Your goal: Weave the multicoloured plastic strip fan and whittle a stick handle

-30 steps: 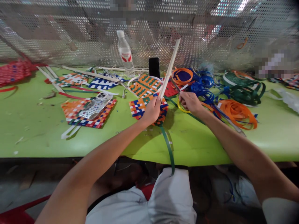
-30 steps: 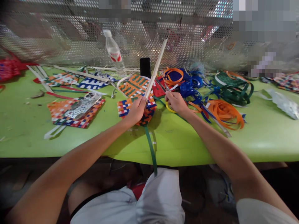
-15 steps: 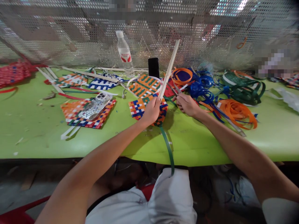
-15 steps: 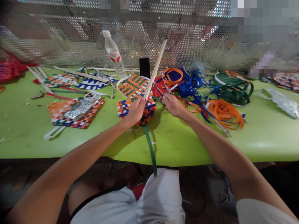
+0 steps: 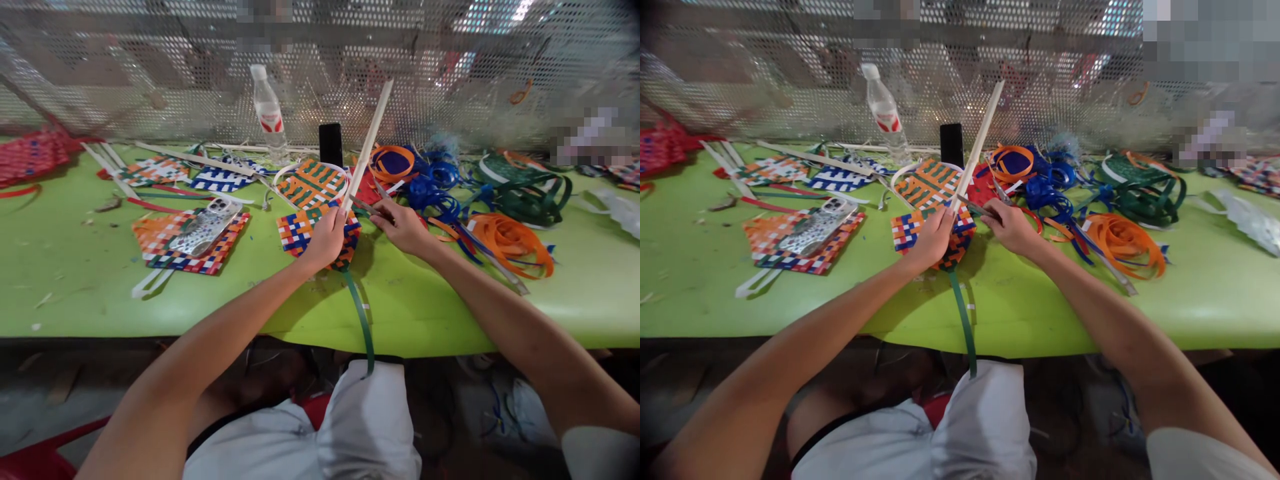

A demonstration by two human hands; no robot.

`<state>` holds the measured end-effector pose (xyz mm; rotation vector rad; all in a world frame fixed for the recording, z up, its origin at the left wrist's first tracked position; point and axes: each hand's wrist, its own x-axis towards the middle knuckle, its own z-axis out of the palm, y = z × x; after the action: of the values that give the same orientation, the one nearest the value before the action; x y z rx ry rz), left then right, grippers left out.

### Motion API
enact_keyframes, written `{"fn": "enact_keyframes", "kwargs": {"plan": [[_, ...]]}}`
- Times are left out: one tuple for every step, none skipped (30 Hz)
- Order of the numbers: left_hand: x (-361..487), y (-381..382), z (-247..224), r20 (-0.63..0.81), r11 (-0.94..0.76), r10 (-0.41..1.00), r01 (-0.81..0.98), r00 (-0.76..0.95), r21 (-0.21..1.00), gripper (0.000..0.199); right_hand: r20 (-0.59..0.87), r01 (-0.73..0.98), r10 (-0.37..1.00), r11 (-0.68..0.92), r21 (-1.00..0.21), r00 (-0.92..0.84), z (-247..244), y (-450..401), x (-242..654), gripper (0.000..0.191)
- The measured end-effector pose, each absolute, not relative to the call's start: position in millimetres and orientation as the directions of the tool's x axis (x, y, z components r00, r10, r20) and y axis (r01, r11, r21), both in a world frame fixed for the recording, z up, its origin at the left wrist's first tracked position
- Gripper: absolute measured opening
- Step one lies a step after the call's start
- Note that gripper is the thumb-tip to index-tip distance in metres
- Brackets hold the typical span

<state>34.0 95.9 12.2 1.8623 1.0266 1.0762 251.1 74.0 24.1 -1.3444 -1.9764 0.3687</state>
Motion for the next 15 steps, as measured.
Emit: {"fn": "enact_keyframes", "kwargs": {"plan": [[34.0, 95.7, 11.8, 0.332, -0.424, 0.885, 0.272, 0.325, 0.864, 0.041, 0.388, 0.691, 0.896, 0.42, -0.588, -0.215, 23.5, 74.3, 251.4, 0.032], [34.1, 95.5, 11.5, 0.349, -0.44, 0.879, 0.271, 0.324, 0.856, 0.041, 0.383, 0.688, 0.897, 0.422, -0.59, -0.221, 23.1, 74.5, 251.5, 0.033], [34.1, 95.2, 11.3, 0.361, -0.452, 0.874, 0.271, 0.326, 0.85, 0.04, 0.379, 0.689, 0.897, 0.423, -0.589, -0.226, 23.0, 74.3, 251.4, 0.034], [34.1, 94.8, 11.1, 0.368, -0.46, 0.87, 0.272, 0.329, 0.845, 0.039, 0.373, 0.696, 0.898, 0.422, -0.581, -0.233, 23.3, 73.8, 251.1, 0.035], [34.1, 94.4, 11.0, 0.372, -0.466, 0.867, 0.273, 0.332, 0.842, 0.039, 0.363, 0.709, 0.901, 0.416, -0.57, -0.237, 23.8, 72.9, 250.5, 0.037], [34.1, 93.9, 11.0, 0.376, -0.472, 0.863, 0.275, 0.338, 0.838, 0.039, 0.349, 0.727, 0.906, 0.405, -0.555, -0.239, 24.6, 71.7, 249.7, 0.039], [34.1, 93.4, 11.1, 0.38, -0.479, 0.859, 0.277, 0.343, 0.833, 0.039, 0.333, 0.748, 0.913, 0.39, -0.537, -0.236, 25.5, 70.3, 248.7, 0.041], [34.1, 92.9, 11.2, 0.386, -0.487, 0.855, 0.279, 0.347, 0.828, 0.039, 0.32, 0.77, 0.919, 0.374, -0.517, -0.231, 26.4, 68.8, 247.6, 0.042], [34.1, 92.3, 11.3, 0.394, -0.496, 0.85, 0.28, 0.35, 0.822, 0.039, 0.31, 0.791, 0.924, 0.358, -0.495, -0.224, 27.2, 67.4, 246.3, 0.043], [34.1, 91.7, 11.4, 0.403, -0.506, 0.845, 0.281, 0.352, 0.816, 0.039, 0.306, 0.809, 0.927, 0.347, -0.475, -0.218, 27.7, 66.2, 245.1, 0.043], [34.1, 91.0, 11.7, 0.41, -0.515, 0.84, 0.283, 0.354, 0.809, 0.039, 0.309, 0.822, 0.928, 0.339, -0.458, -0.21, 28.1, 65.2, 243.9, 0.043], [34.1, 90.3, 11.9, 0.416, -0.522, 0.837, 0.286, 0.356, 0.804, 0.038, 0.316, 0.83, 0.927, 0.334, -0.446, -0.203, 28.2, 64.5, 242.8, 0.042], [34.0, 89.5, 12.3, 0.42, -0.526, 0.834, 0.289, 0.357, 0.8, 0.037, 0.325, 0.833, 0.924, 0.335, -0.441, -0.199, 28.1, 64.0, 241.9, 0.042], [33.9, 88.7, 12.8, 0.421, -0.529, 0.833, 0.291, 0.359, 0.797, 0.036, 0.334, 0.829, 0.921, 0.342, -0.441, -0.203, 27.8, 63.8, 241.1, 0.041], [33.9, 87.9, 13.3, 0.421, -0.529, 0.833, 0.291, 0.36, 0.798, 0.035, 0.343, 0.82, 0.915, 0.357, -0.447, -0.211, 27.3, 63.7, 240.4, 0.041]]}}
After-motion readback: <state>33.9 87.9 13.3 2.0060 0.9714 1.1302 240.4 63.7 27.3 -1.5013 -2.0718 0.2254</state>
